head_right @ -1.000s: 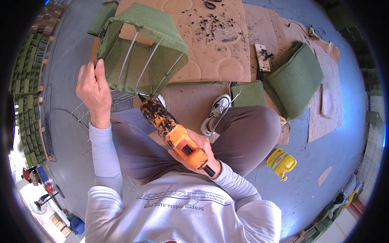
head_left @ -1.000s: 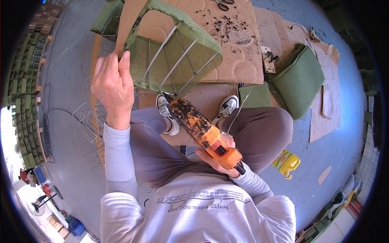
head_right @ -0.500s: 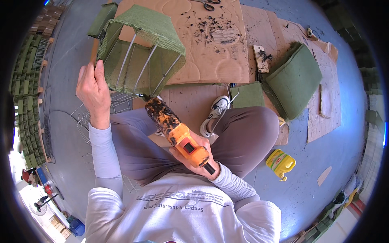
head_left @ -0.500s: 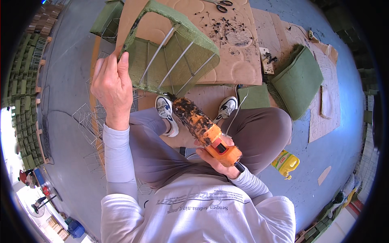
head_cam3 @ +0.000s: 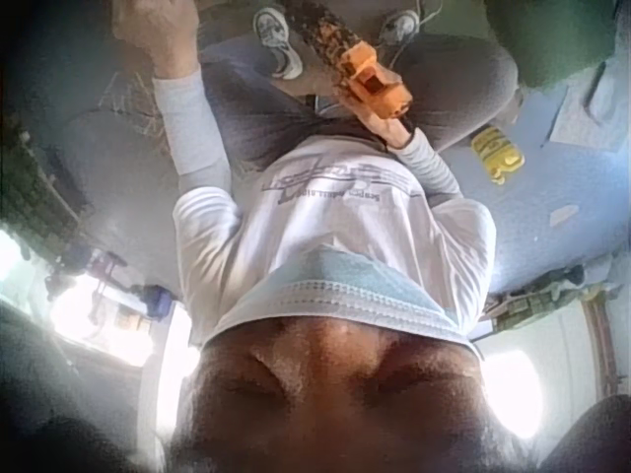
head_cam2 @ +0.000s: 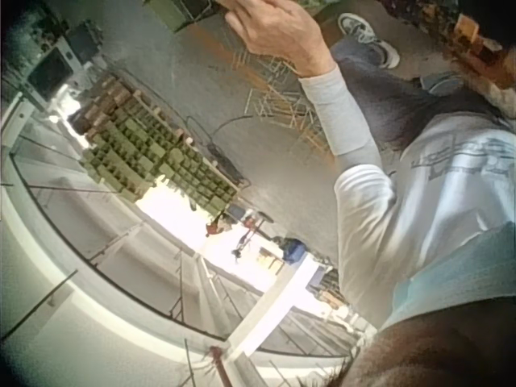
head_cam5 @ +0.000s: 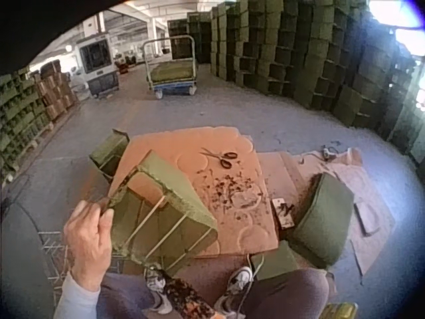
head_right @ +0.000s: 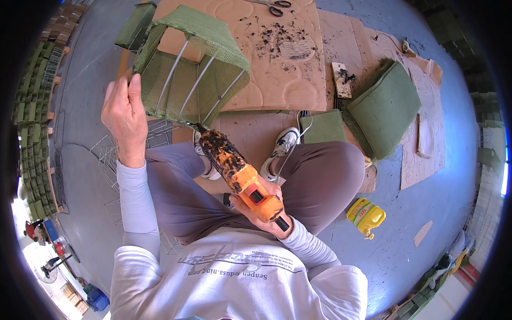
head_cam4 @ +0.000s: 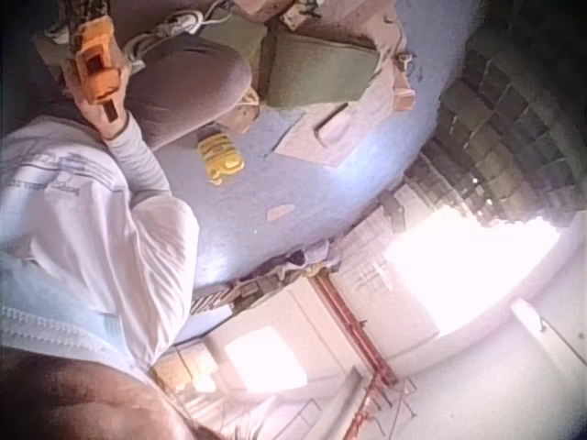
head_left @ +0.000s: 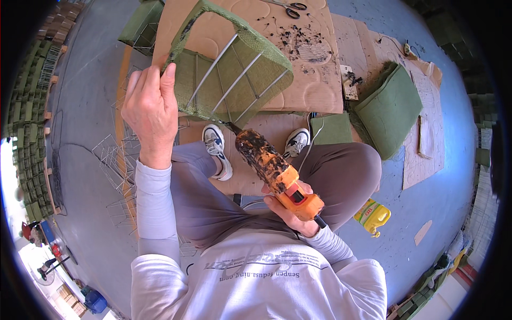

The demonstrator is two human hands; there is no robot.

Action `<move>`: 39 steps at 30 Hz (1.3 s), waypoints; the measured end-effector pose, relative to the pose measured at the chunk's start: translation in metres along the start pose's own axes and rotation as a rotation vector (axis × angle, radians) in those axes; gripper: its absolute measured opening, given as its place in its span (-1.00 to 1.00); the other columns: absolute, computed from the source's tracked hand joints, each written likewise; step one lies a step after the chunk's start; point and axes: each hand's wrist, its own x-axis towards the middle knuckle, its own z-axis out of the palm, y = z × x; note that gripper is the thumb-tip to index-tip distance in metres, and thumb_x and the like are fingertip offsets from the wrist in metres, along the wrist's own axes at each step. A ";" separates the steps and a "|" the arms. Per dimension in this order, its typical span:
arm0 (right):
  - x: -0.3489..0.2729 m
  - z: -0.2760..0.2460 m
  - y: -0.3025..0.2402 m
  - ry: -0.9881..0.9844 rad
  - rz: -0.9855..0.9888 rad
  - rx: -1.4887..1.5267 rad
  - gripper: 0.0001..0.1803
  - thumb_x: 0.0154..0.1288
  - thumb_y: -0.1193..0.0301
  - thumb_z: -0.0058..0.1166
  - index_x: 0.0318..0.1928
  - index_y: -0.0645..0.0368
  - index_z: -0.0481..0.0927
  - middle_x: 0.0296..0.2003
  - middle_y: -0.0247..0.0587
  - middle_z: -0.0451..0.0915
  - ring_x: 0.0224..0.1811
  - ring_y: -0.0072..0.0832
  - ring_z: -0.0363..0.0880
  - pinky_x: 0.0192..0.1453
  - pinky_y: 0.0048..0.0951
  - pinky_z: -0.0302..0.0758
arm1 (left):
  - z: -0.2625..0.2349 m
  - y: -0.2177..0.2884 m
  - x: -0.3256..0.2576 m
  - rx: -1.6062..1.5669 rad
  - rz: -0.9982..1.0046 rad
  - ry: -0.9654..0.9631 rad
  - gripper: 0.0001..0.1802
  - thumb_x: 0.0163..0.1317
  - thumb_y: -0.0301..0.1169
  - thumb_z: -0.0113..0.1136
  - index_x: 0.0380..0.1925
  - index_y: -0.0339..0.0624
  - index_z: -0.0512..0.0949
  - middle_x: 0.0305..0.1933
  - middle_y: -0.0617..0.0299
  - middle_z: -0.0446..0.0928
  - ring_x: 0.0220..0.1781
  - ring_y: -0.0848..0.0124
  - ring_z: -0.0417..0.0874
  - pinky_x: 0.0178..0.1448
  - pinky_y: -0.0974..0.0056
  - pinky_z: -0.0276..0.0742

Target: Applying foam panels to a wire frame structure using a hot glue gun.

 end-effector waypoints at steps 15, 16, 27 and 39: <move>-0.012 -0.011 -0.001 -0.071 0.177 0.084 -0.76 0.35 0.25 0.22 -0.13 -0.02 0.43 -0.33 -0.46 0.39 -0.29 -0.48 0.43 -0.15 -0.41 0.43 | 0.001 0.012 0.005 0.001 0.047 0.036 -0.76 0.35 -0.18 0.25 -0.26 -0.10 0.69 -0.47 0.32 0.62 -0.39 0.38 0.59 -0.43 0.28 0.51; -0.013 -0.010 0.001 -0.052 0.211 0.232 -0.77 0.38 0.26 0.19 -0.11 -0.02 0.42 -0.34 -0.46 0.38 -0.31 -0.49 0.41 -0.15 -0.43 0.42 | 0.001 0.012 0.006 0.007 0.050 0.028 -0.76 0.35 -0.18 0.25 -0.25 -0.10 0.69 -0.48 0.32 0.62 -0.39 0.39 0.59 -0.43 0.29 0.52; -0.007 -0.011 -0.013 -0.047 0.188 0.420 -0.86 0.46 0.38 0.11 -0.06 0.01 0.44 -0.26 -0.50 0.41 -0.21 -0.63 0.39 -0.03 -0.51 0.43 | 0.000 0.012 0.007 0.024 0.038 0.014 -0.76 0.34 -0.18 0.26 -0.26 -0.09 0.69 -0.47 0.34 0.62 -0.39 0.40 0.60 -0.44 0.29 0.52; -0.004 -0.013 -0.006 0.020 0.166 0.407 -0.84 0.40 0.39 0.19 -0.06 -0.01 0.52 -0.25 -0.53 0.54 -0.20 -0.67 0.48 -0.09 -0.59 0.43 | -0.001 0.012 0.006 0.005 0.029 0.021 -0.75 0.34 -0.16 0.25 -0.29 -0.10 0.68 -0.49 0.34 0.61 -0.41 0.41 0.57 -0.44 0.30 0.52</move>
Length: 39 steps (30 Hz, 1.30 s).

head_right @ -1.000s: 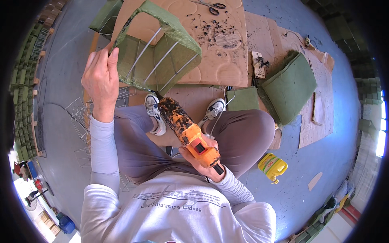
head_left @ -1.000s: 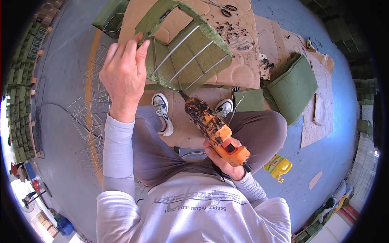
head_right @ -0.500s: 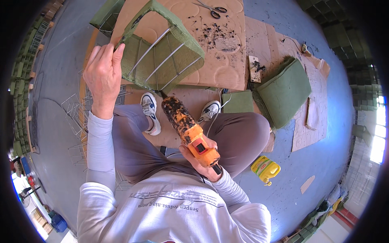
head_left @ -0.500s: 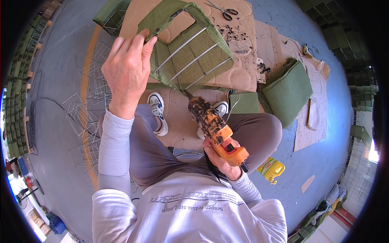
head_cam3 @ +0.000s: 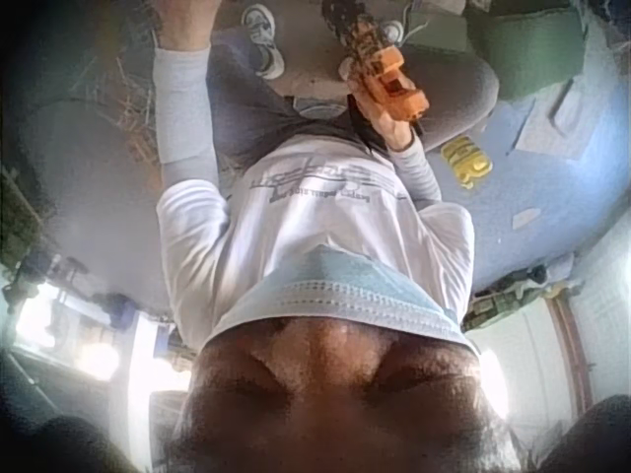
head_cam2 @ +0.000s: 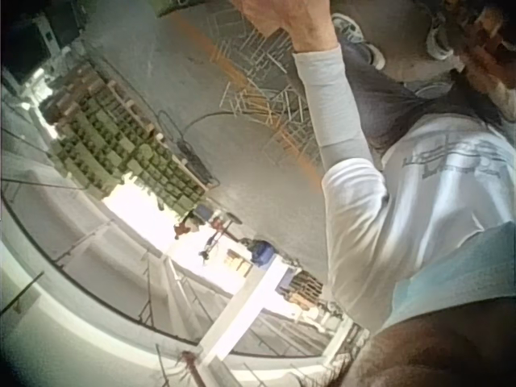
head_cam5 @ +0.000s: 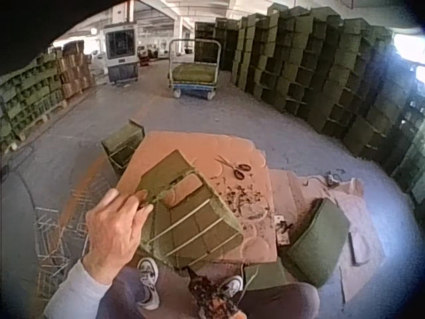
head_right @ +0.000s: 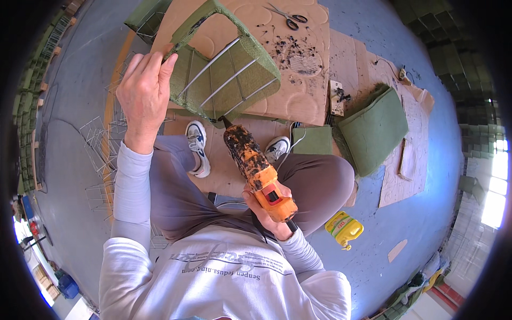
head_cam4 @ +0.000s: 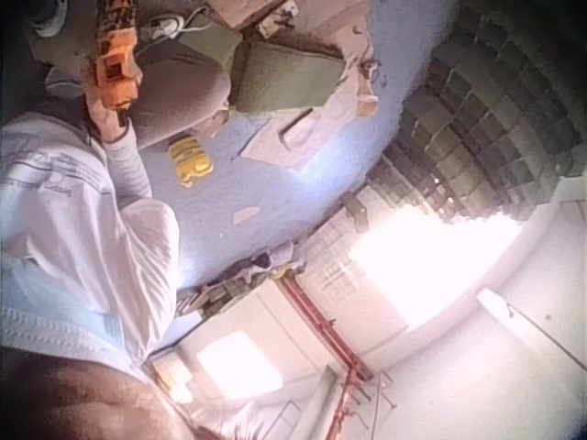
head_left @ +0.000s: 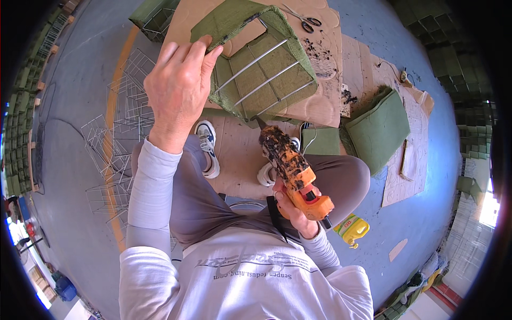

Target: Applying foam panels to a wire frame structure using a hot glue gun.

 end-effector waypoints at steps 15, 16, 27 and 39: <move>0.002 -0.013 -0.006 -0.019 -0.054 -0.365 -0.88 0.47 0.32 0.05 -0.04 -0.08 0.53 -0.15 -0.52 0.57 -0.07 -0.56 0.53 -0.07 -0.42 0.44 | 0.002 -0.002 0.002 -0.013 0.012 0.026 -0.75 0.33 -0.17 0.27 -0.33 -0.12 0.67 -0.52 0.37 0.58 -0.44 0.44 0.53 -0.50 0.33 0.48; 0.002 -0.013 -0.003 -0.014 -0.059 -0.388 -0.89 0.44 0.34 0.09 -0.07 -0.07 0.55 -0.17 -0.51 0.58 -0.10 -0.54 0.55 -0.07 -0.43 0.44 | 0.002 -0.002 0.002 -0.015 0.017 0.024 -0.75 0.33 -0.17 0.27 -0.33 -0.12 0.66 -0.52 0.37 0.58 -0.44 0.44 0.53 -0.50 0.33 0.48; 0.002 -0.009 -0.004 0.041 -0.047 -0.308 -0.88 0.31 0.43 0.23 -0.16 0.01 0.60 -0.28 -0.46 0.62 -0.21 -0.49 0.61 -0.10 -0.49 0.46 | 0.002 -0.002 0.002 -0.020 0.015 0.039 -0.75 0.33 -0.16 0.27 -0.33 -0.11 0.65 -0.53 0.37 0.56 -0.46 0.44 0.52 -0.52 0.33 0.47; 0.012 -0.017 -0.005 0.159 -0.114 -0.165 -0.88 0.27 0.55 0.19 -0.18 0.16 0.60 -0.32 -0.39 0.60 -0.27 -0.57 0.57 -0.14 -0.55 0.46 | 0.003 -0.002 0.002 -0.025 0.018 0.046 -0.74 0.33 -0.15 0.27 -0.32 -0.12 0.65 -0.54 0.37 0.55 -0.46 0.43 0.53 -0.52 0.32 0.47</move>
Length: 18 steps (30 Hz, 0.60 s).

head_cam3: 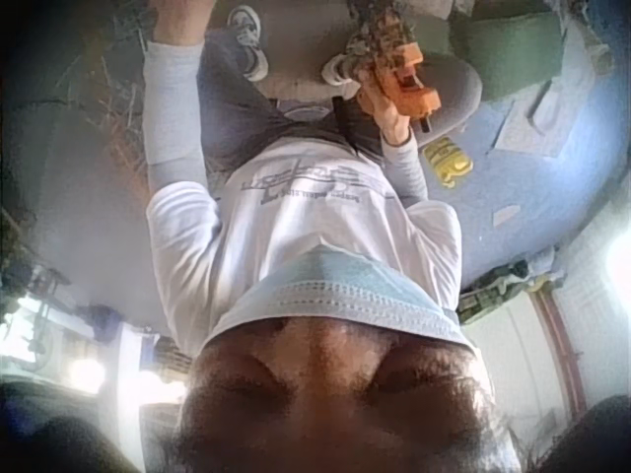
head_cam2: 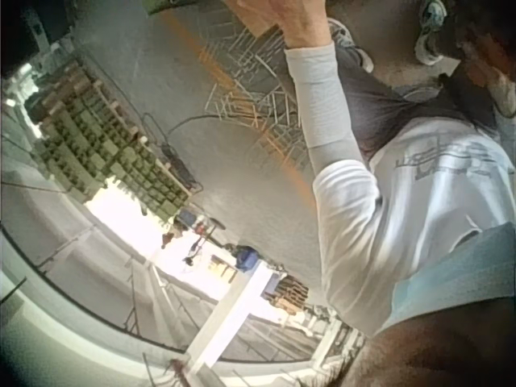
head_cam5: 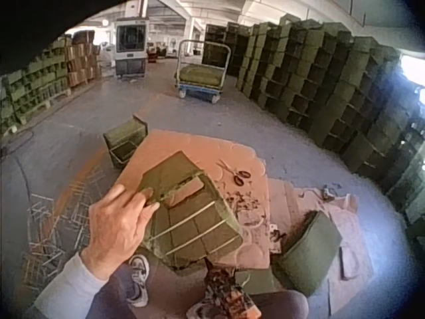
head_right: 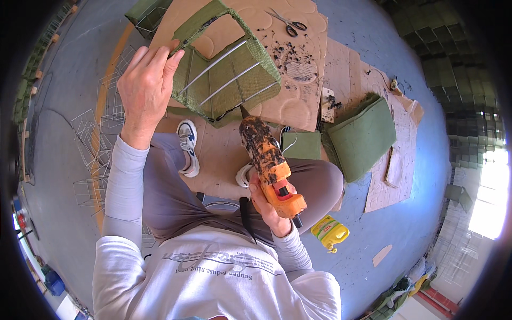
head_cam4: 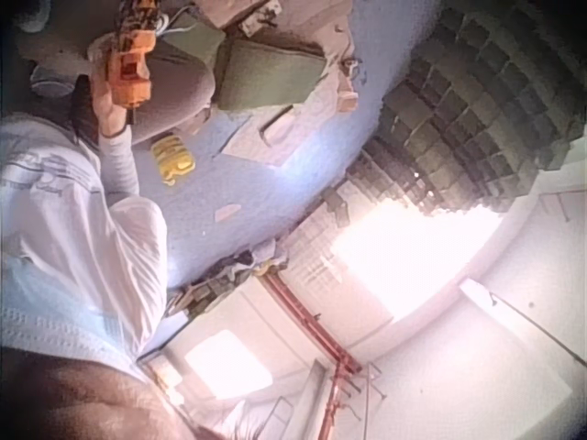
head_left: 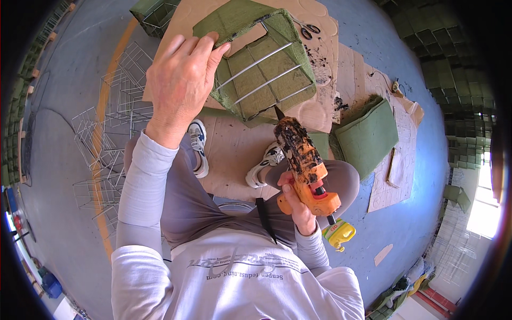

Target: Applying foam panels to a wire frame structure using a hot glue gun.

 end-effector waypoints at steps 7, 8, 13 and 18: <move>0.003 -0.001 -0.004 0.048 -0.026 -0.023 -0.90 0.26 0.57 0.19 -0.22 0.17 0.60 -0.36 -0.40 0.60 -0.31 -0.58 0.56 -0.15 -0.55 0.47 | 0.001 0.000 -0.001 0.000 -0.001 -0.010 -0.74 0.33 -0.16 0.27 -0.30 -0.13 0.66 -0.53 0.37 0.55 -0.45 0.44 0.53 -0.50 0.32 0.48; 0.003 -0.002 -0.004 0.035 -0.039 -0.062 -0.91 0.26 0.57 0.19 -0.22 0.18 0.60 -0.36 -0.40 0.60 -0.31 -0.59 0.56 -0.14 -0.55 0.47 | 0.001 0.000 -0.001 0.000 -0.002 -0.010 -0.74 0.33 -0.16 0.27 -0.30 -0.13 0.66 -0.53 0.37 0.55 -0.45 0.44 0.53 -0.50 0.32 0.48; 0.003 -0.001 -0.012 0.060 0.036 -0.032 -0.90 0.26 0.57 0.21 -0.22 0.18 0.60 -0.35 -0.42 0.61 -0.30 -0.62 0.56 -0.15 -0.56 0.47 | 0.005 0.001 -0.002 -0.027 0.035 0.038 -0.73 0.31 -0.15 0.28 -0.31 -0.13 0.66 -0.52 0.36 0.54 -0.43 0.45 0.53 -0.50 0.34 0.48; -0.002 -0.002 -0.014 0.107 0.079 -0.032 -0.90 0.24 0.56 0.24 -0.23 0.18 0.61 -0.36 -0.44 0.61 -0.32 -0.64 0.55 -0.19 -0.57 0.47 | 0.005 0.004 -0.003 -0.018 0.036 0.019 -0.73 0.29 -0.14 0.30 -0.32 -0.12 0.65 -0.54 0.37 0.52 -0.42 0.46 0.52 -0.51 0.35 0.46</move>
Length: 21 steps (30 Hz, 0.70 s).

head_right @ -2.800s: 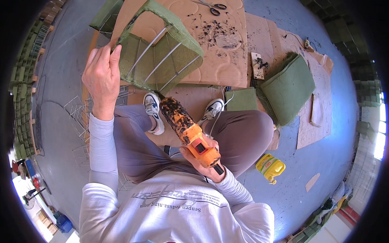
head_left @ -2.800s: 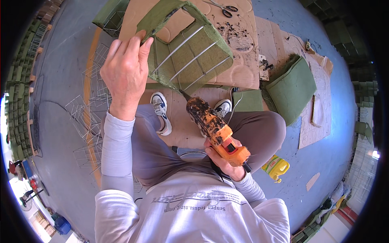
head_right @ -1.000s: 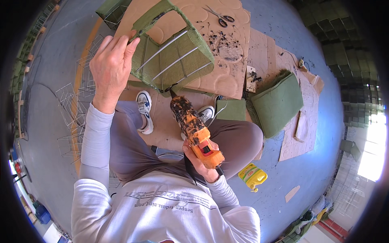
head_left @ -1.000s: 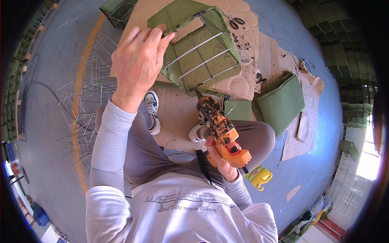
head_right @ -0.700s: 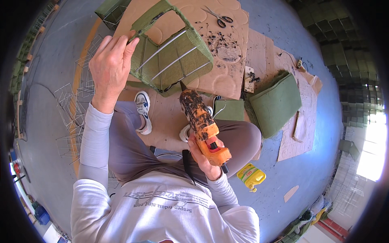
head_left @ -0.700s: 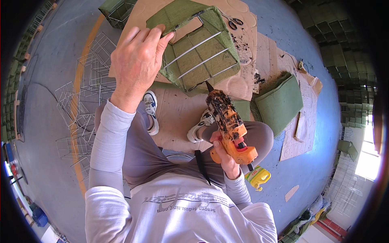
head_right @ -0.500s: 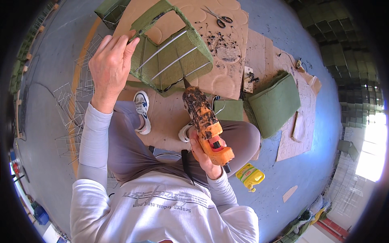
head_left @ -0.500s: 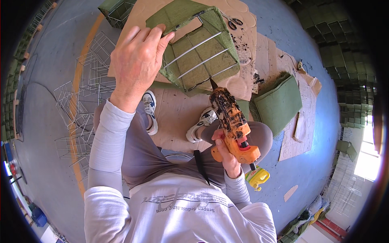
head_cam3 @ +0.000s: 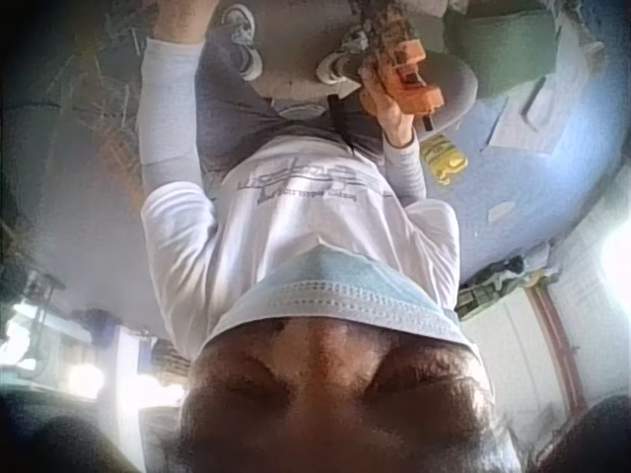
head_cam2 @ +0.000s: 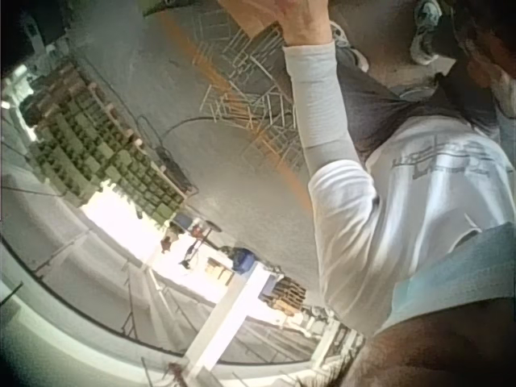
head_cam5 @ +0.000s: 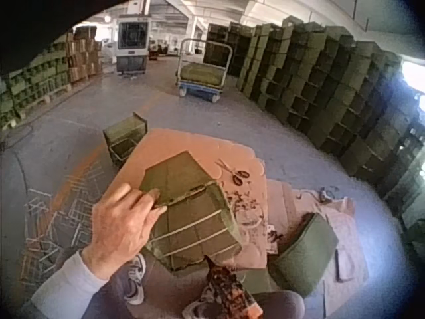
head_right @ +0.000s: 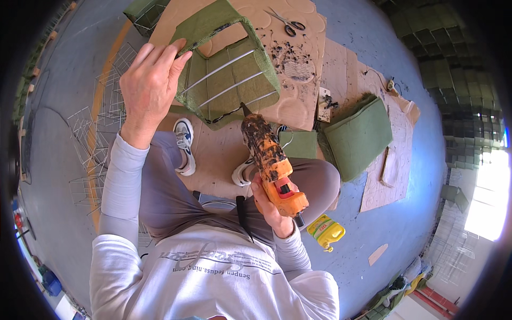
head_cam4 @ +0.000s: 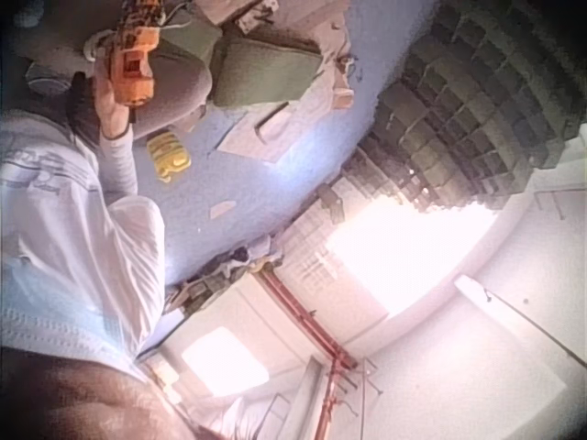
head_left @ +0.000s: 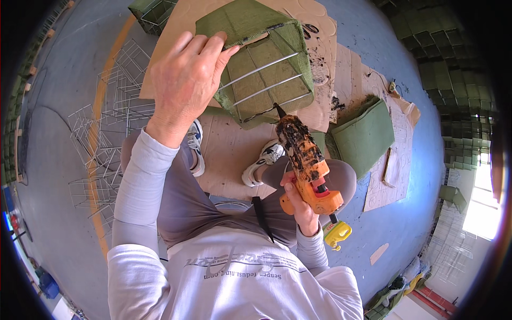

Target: Applying foam panels to a wire frame structure using a hot glue gun.

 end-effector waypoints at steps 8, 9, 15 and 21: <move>-0.006 -0.001 0.009 -0.048 0.003 -0.066 -0.89 0.23 0.52 0.26 -0.24 0.17 0.61 -0.39 -0.43 0.60 -0.36 -0.64 0.55 -0.21 -0.56 0.48 | 0.001 0.001 0.000 -0.003 -0.005 0.001 -0.74 0.28 -0.14 0.31 -0.34 -0.10 0.64 -0.55 0.38 0.50 -0.41 0.47 0.52 -0.54 0.35 0.44; -0.006 -0.001 0.008 -0.037 0.009 -0.051 -0.90 0.23 0.51 0.26 -0.24 0.17 0.61 -0.39 -0.43 0.60 -0.37 -0.64 0.55 -0.22 -0.57 0.48 | 0.002 0.001 0.000 -0.001 -0.003 0.005 -0.74 0.28 -0.14 0.31 -0.34 -0.10 0.64 -0.55 0.38 0.50 -0.42 0.48 0.52 -0.54 0.35 0.44; -0.004 -0.005 0.002 -0.001 -0.015 -0.076 -0.87 0.22 0.52 0.29 -0.23 0.17 0.61 -0.38 -0.43 0.61 -0.32 -0.63 0.56 -0.16 -0.54 0.49 | 0.003 0.000 0.000 0.001 -0.001 0.013 -0.74 0.28 -0.14 0.31 -0.32 -0.10 0.66 -0.55 0.39 0.51 -0.42 0.48 0.52 -0.54 0.36 0.44; 0.002 -0.008 0.005 0.025 0.012 -0.038 -0.87 0.23 0.55 0.27 -0.22 0.18 0.62 -0.34 -0.43 0.63 -0.28 -0.63 0.57 -0.12 -0.54 0.49 | 0.002 0.000 0.000 -0.003 -0.001 0.008 -0.73 0.28 -0.14 0.31 -0.31 -0.11 0.66 -0.55 0.39 0.51 -0.42 0.48 0.52 -0.53 0.36 0.45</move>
